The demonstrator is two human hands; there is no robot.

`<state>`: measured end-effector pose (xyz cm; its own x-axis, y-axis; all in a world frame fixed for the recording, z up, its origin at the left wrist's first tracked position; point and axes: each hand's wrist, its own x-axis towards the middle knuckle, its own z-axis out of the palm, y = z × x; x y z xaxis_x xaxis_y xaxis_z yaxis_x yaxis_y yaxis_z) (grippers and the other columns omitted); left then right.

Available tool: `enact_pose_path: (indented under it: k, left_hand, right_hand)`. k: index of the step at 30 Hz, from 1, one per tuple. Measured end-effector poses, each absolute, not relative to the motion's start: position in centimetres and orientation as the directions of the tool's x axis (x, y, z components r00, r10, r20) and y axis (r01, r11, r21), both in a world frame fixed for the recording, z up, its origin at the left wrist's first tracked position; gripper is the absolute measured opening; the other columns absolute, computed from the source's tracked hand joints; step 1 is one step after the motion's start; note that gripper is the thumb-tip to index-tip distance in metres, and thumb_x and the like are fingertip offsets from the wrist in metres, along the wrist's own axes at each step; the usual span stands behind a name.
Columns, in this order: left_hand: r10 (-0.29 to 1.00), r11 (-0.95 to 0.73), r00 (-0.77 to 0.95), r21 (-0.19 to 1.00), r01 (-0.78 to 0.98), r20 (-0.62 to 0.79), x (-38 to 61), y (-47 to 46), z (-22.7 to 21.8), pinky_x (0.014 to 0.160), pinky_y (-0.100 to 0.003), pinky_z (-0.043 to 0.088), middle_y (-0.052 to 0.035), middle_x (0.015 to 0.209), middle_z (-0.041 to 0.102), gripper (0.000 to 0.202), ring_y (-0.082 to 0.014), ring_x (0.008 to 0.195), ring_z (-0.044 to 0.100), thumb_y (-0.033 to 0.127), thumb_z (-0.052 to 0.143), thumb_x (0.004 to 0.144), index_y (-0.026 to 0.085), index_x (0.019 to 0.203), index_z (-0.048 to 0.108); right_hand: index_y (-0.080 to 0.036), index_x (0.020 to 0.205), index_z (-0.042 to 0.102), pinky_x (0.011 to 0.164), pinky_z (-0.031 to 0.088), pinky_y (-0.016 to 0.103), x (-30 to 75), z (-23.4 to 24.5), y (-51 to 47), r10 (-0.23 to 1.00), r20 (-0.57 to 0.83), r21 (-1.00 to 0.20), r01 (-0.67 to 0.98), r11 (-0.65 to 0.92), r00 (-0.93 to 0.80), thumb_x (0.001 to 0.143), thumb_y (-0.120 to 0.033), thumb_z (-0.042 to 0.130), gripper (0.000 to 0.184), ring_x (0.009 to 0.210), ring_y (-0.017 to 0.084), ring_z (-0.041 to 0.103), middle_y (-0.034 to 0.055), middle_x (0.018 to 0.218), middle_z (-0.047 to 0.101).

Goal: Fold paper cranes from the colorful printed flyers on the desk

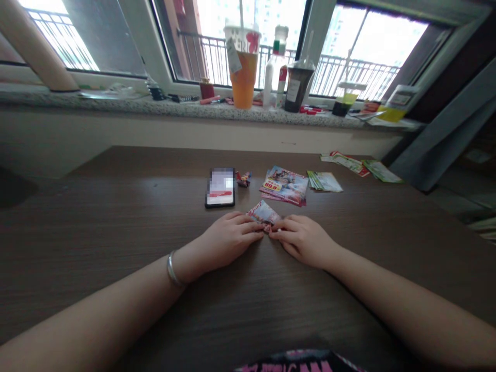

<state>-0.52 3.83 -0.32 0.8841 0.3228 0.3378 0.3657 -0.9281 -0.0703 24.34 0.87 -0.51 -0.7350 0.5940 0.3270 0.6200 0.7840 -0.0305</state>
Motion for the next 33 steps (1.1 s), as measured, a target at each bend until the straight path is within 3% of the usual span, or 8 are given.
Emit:
enact_pose_path:
  k: [4, 9, 12, 16, 24, 27, 31, 33]
  left_hand:
    - [0.348, -0.916, 0.887, -0.091, 0.391, 0.302, -0.6, 3.3, 0.0, 0.091, -0.037, 0.051, -0.0103, 0.108, 0.068, 0.024, -0.0214, 0.102, 0.062, 0.016, 0.049, 0.09, 0.015, 0.108, 0.066]
    - [0.481, -0.842, 0.847, -0.15, 0.518, 0.226, -0.4, 2.1, 0.5, 0.081, -0.038, 0.055, -0.0128, 0.102, 0.066, 0.022, -0.0254, 0.094, 0.063, 0.02, 0.054, 0.088, 0.012, 0.103, 0.067]
    - [0.58, -0.779, 0.806, -0.209, 0.592, 0.118, -0.1, 1.0, 0.7, 0.071, -0.037, 0.055, -0.0131, 0.088, 0.066, 0.016, -0.0263, 0.084, 0.063, 0.019, 0.056, 0.086, 0.011, 0.083, 0.069]
    - [0.731, -0.624, 0.666, -0.25, 0.74, 0.148, 0.2, -0.2, 0.6, 0.056, -0.036, 0.052, -0.0134, 0.076, 0.064, 0.024, -0.0267, 0.069, 0.063, 0.033, 0.06, 0.083, 0.009, 0.081, 0.066]
    - [0.796, -0.496, 0.571, -0.323, 0.806, 0.203, 0.2, -0.6, 0.9, 0.046, -0.029, 0.042, -0.0115, 0.068, 0.061, 0.028, -0.0244, 0.06, 0.061, 0.037, 0.057, 0.085, 0.011, 0.075, 0.063]
    - [0.809, -0.495, 0.558, -0.296, 0.817, 0.186, 0.3, -0.3, 1.4, 0.052, -0.033, 0.044, -0.0112, 0.073, 0.062, 0.025, -0.0268, 0.065, 0.063, 0.035, 0.055, 0.086, 0.012, 0.083, 0.066]
    - [0.808, -0.505, 0.555, -0.252, 0.825, 0.197, 0.1, 0.9, 1.6, 0.062, -0.039, 0.047, -0.0096, 0.085, 0.065, 0.033, -0.0284, 0.077, 0.062, 0.032, 0.052, 0.089, 0.016, 0.117, 0.061]
    - [0.795, -0.526, 0.565, -0.214, 0.823, 0.22, -0.2, 1.6, 1.3, 0.069, -0.04, 0.048, -0.0112, 0.097, 0.065, 0.039, -0.0287, 0.087, 0.061, 0.033, 0.051, 0.09, 0.017, 0.125, 0.056]
  right_hand:
    - [-0.018, 0.1, 0.069, 0.079, 0.05, 0.034, 24.6, -0.5, 0.4, 0.623, 0.305, 0.019, 0.658, 0.752, -0.72, 0.091, -0.02, 0.049, 0.022, 0.089, 0.02, 0.058, 0.0081, 0.103, 0.068]
    - [-0.016, 0.092, 0.069, 0.073, 0.049, 0.032, 24.8, -0.4, -0.1, 0.652, 0.281, 0.14, 0.702, 0.698, -0.704, 0.092, -0.023, 0.049, 0.022, 0.083, 0.02, 0.059, 0.0089, 0.091, 0.067]
    - [-0.016, 0.082, 0.068, 0.066, 0.047, 0.031, 24.8, -0.1, -0.4, 0.687, 0.264, 0.22, 0.735, 0.641, -0.677, 0.091, -0.025, 0.049, 0.023, 0.075, 0.019, 0.059, 0.0074, 0.08, 0.065]
    - [-0.017, 0.071, 0.066, 0.058, 0.042, 0.031, 24.9, 0.3, -0.7, 0.742, 0.265, 0.271, 0.786, 0.556, -0.616, 0.089, -0.026, 0.053, 0.024, 0.067, 0.018, 0.059, 0.0062, 0.072, 0.063]
    - [-0.018, 0.065, 0.065, 0.055, 0.034, 0.032, 24.6, 0.6, -1.4, 0.803, 0.286, 0.276, 0.848, 0.453, -0.522, 0.086, -0.031, 0.056, 0.026, 0.062, 0.019, 0.06, 0.0055, 0.066, 0.064]
    - [-0.018, 0.068, 0.063, 0.057, 0.033, 0.032, 24.6, 0.8, -1.5, 0.827, 0.286, 0.261, 0.87, 0.419, -0.484, 0.087, -0.033, 0.054, 0.026, 0.066, 0.019, 0.061, 0.0058, 0.068, 0.064]
    - [-0.019, 0.077, 0.061, 0.06, 0.035, 0.031, 24.7, 1.0, -1.1, 0.855, 0.251, 0.21, 0.887, 0.411, -0.455, 0.09, -0.034, 0.05, 0.023, 0.073, 0.02, 0.06, 0.0052, 0.079, 0.065]
    - [-0.019, 0.082, 0.06, 0.063, 0.038, 0.031, 24.9, 0.9, -0.7, 0.862, 0.25, 0.151, 0.897, 0.415, -0.441, 0.09, -0.034, 0.048, 0.021, 0.079, 0.02, 0.059, 0.0054, 0.085, 0.065]
